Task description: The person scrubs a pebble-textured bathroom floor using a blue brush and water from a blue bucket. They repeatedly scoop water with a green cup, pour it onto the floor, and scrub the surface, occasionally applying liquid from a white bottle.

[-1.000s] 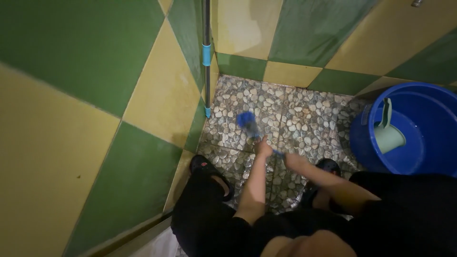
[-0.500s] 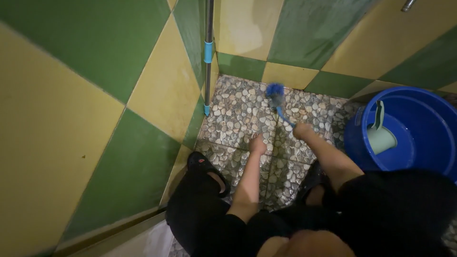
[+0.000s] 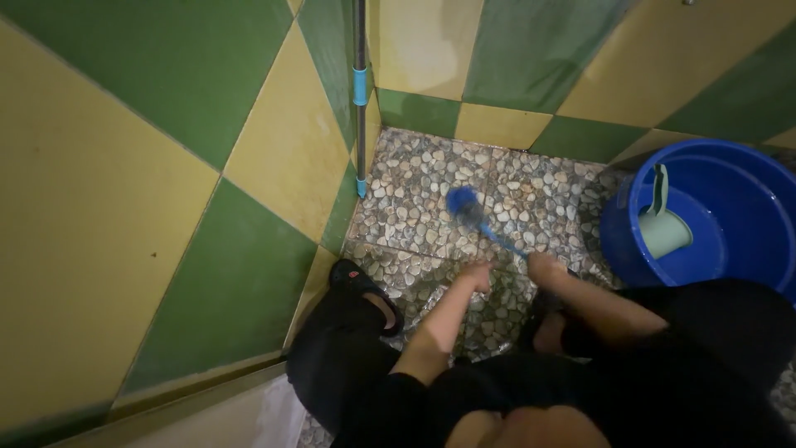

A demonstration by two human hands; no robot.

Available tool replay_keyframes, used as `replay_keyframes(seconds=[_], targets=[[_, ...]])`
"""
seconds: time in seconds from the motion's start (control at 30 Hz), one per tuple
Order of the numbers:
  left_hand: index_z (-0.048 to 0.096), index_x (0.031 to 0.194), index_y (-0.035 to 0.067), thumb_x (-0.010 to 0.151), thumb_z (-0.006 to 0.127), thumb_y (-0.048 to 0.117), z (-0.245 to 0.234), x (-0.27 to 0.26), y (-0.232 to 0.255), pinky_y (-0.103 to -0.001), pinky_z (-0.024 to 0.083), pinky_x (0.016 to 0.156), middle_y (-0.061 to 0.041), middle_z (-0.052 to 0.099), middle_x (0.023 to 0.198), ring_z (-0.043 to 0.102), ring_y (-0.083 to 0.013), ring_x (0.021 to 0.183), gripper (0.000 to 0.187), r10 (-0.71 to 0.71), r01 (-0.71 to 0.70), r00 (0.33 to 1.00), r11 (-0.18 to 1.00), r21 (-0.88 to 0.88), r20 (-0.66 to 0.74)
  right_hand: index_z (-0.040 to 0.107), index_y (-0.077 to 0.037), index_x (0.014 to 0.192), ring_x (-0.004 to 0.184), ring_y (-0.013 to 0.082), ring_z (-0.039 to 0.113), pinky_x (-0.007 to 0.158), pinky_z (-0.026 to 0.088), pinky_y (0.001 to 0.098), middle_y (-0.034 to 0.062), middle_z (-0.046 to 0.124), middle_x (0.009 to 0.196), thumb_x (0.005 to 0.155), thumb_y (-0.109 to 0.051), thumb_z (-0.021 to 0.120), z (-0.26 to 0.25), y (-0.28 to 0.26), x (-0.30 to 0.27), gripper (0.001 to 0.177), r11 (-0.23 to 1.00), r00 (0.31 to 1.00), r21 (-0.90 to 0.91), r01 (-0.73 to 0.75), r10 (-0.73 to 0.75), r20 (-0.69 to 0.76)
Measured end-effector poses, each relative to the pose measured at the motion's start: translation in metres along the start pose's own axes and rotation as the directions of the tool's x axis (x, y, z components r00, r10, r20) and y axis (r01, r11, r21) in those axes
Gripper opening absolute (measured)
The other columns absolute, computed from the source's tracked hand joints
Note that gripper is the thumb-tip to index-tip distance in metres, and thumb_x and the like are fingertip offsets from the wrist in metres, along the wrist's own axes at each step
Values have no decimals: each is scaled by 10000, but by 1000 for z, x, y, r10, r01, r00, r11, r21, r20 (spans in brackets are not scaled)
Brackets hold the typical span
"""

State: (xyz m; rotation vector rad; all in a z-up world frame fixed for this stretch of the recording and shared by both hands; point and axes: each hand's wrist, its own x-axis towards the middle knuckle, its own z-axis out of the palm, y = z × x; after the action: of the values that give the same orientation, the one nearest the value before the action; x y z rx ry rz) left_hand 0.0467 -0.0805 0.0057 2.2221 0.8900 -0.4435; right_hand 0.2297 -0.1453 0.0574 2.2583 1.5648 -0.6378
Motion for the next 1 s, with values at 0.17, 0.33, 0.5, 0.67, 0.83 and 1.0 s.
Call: replay_keyframes(seconds=[0.17, 0.33, 0.5, 0.67, 0.83, 1.0], targets=[[342, 1600, 269, 823, 740, 268, -23, 2, -35, -542, 221, 1251, -49, 239, 1709, 147, -425, 1562, 873, -175, 150, 976, 972, -179, -134, 700, -28, 1239, 1177, 400, 665, 979, 540, 500, 235, 682, 1286, 963, -207, 544, -48, -10, 86, 364, 969, 987, 185, -163, 157, 45], [349, 1601, 241, 835, 663, 149, -31, 4, -42, -518, 147, 1274, -59, 209, 1720, 86, -389, 1586, 833, -241, 190, 936, 959, -208, -256, 746, -21, 1139, 1100, 353, 731, 923, 599, 453, 210, 748, 1198, 884, -183, 614, -1, -42, 123, 330, 999, 994, 48, 19, -24, 103], [293, 1609, 314, 856, 608, 154, -24, 2, -30, -590, 111, 1242, -18, 142, 1724, 24, -359, 1592, 832, -284, 257, 949, 948, -190, -135, 731, -38, 1014, 957, 328, 744, 834, 592, 442, 175, 747, 1018, 932, -181, 567, 85, -62, 47, 232, 788, 831, -265, 556, -532, 163], [342, 1595, 290, 885, 604, 194, -20, -4, -25, -575, 111, 1266, -53, 160, 1727, 38, -386, 1594, 763, -265, 244, 957, 956, -165, -118, 644, -112, 1245, 1084, 338, 741, 871, 600, 511, 152, 738, 1187, 998, -175, 562, 89, -91, -6, 268, 986, 989, -115, 120, -109, 97], [372, 1594, 296, 860, 605, 149, -29, -14, -24, -578, 116, 1258, -71, 191, 1721, 42, -414, 1591, 784, -259, 233, 944, 962, -143, -204, 709, -99, 1216, 1137, 347, 727, 905, 599, 477, 170, 730, 1243, 965, -153, 616, 21, -89, 15, 273, 998, 998, -49, 47, -45, 48], [411, 1573, 318, 845, 635, 168, -41, -24, -25, -558, 99, 1286, -79, 215, 1715, 74, -387, 1599, 777, -284, 267, 926, 958, -104, -249, 734, -66, 1210, 1141, 360, 733, 896, 609, 462, 192, 743, 1241, 980, -187, 610, 34, -93, 54, 288, 984, 991, -119, 131, -128, 33]])
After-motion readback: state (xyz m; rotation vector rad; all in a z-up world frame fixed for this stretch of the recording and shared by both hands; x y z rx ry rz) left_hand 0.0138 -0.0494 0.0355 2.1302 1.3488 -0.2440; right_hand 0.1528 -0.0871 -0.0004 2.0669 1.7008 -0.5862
